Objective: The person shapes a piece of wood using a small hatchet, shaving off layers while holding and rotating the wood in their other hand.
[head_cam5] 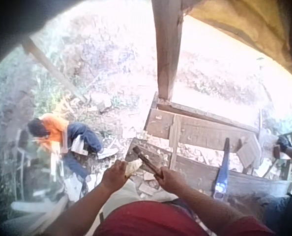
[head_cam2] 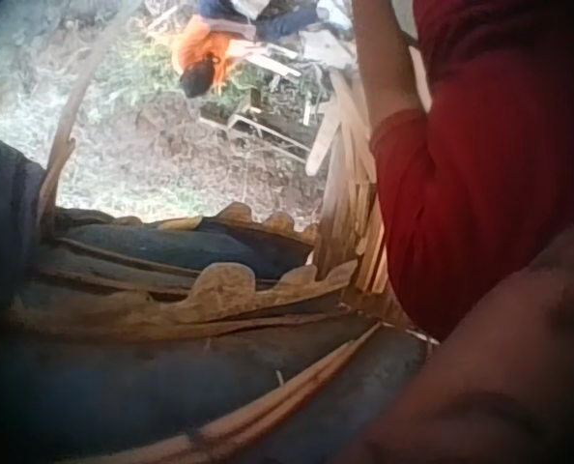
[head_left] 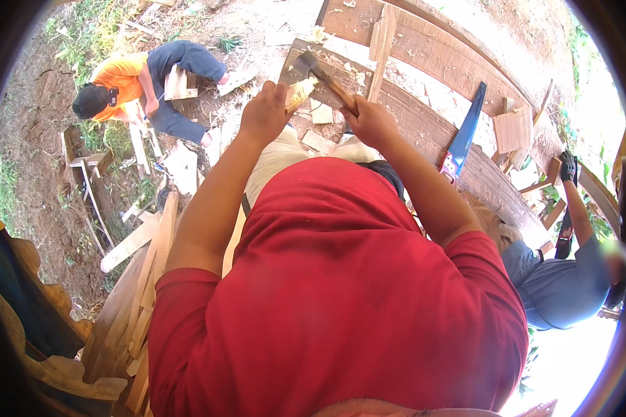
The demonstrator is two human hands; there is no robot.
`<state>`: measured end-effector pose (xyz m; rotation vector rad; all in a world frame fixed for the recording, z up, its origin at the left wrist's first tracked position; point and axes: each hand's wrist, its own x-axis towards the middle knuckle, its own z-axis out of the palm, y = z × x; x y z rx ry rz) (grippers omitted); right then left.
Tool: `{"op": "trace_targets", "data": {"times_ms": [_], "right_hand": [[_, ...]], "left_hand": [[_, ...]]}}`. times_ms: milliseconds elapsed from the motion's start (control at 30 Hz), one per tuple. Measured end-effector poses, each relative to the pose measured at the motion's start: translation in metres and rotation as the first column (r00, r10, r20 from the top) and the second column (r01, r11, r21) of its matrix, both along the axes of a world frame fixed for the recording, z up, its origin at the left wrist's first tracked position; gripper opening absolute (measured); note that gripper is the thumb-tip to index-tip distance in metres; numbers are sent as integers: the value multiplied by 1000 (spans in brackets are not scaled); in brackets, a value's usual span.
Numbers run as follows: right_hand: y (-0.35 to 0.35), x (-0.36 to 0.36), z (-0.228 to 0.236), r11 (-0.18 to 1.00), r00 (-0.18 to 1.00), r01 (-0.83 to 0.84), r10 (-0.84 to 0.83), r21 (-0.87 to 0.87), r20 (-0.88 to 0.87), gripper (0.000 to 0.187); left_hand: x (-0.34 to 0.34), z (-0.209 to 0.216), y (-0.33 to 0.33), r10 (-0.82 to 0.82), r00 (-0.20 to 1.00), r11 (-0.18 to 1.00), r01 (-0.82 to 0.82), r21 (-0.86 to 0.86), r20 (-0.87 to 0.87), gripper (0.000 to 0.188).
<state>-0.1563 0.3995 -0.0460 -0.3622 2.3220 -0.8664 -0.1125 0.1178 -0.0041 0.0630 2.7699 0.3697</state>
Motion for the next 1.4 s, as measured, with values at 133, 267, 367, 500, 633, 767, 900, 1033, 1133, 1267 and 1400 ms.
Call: {"op": "trace_targets", "data": {"times_ms": [133, 267, 367, 500, 633, 767, 900, 1033, 1133, 1267, 1400], "right_hand": [[-1, -4, -24, 993, 999, -50, 48, 104, 19, 36], [0, 1, -7, 999, 1000, -26, 26, 37, 5, 34], [1, 11, -22, 997, 999, -37, 37, 66, 13, 34], [2, 0, -22, 995, 999, -35, 34, 94, 17, 34], [3, 5, -14, 999, 999, -42, 42, 23, 10, 33], [3, -3, -43, 994, 1000, -19, 21, 108, -19, 35], [1, -3, -25, 999, 1000, -7, 7, 46, -10, 35], [5, -2, -42, 995, 999, -52, 53, 81, -6, 35], [2, -7, -36, 997, 998, -42, 45, 72, -42, 34], [5, 0, -26, 995, 997, -81, 80, 50, 17, 34], [7, -2, -42, 993, 999, -49, 51, 106, -17, 33]], "left_hand": [[0, 0, 0, 3, 999, 1000, -2, 18, -53, 52], [7, 1, 1, 23, 1000, 1000, -23, 12, -10, 53], [4, 0, 1, 23, 1000, 1000, -23, 15, -21, 53], [5, 1, 3, 39, 999, 999, -38, 21, -27, 53], [5, -1, 2, 41, 999, 999, -41, 8, -19, 53], [5, 1, 5, 31, 999, 999, -30, 10, -26, 53], [5, -2, 1, 15, 999, 1000, -15, 2, -36, 52], [4, -2, 3, 4, 999, 1000, -4, -13, -39, 52], [3, -2, 0, -9, 999, 1000, 8, -12, -45, 53], [4, -2, 1, 7, 999, 1000, -7, 1, -37, 53], [4, -1, 2, 0, 999, 1000, -1, -9, -55, 53]]}}
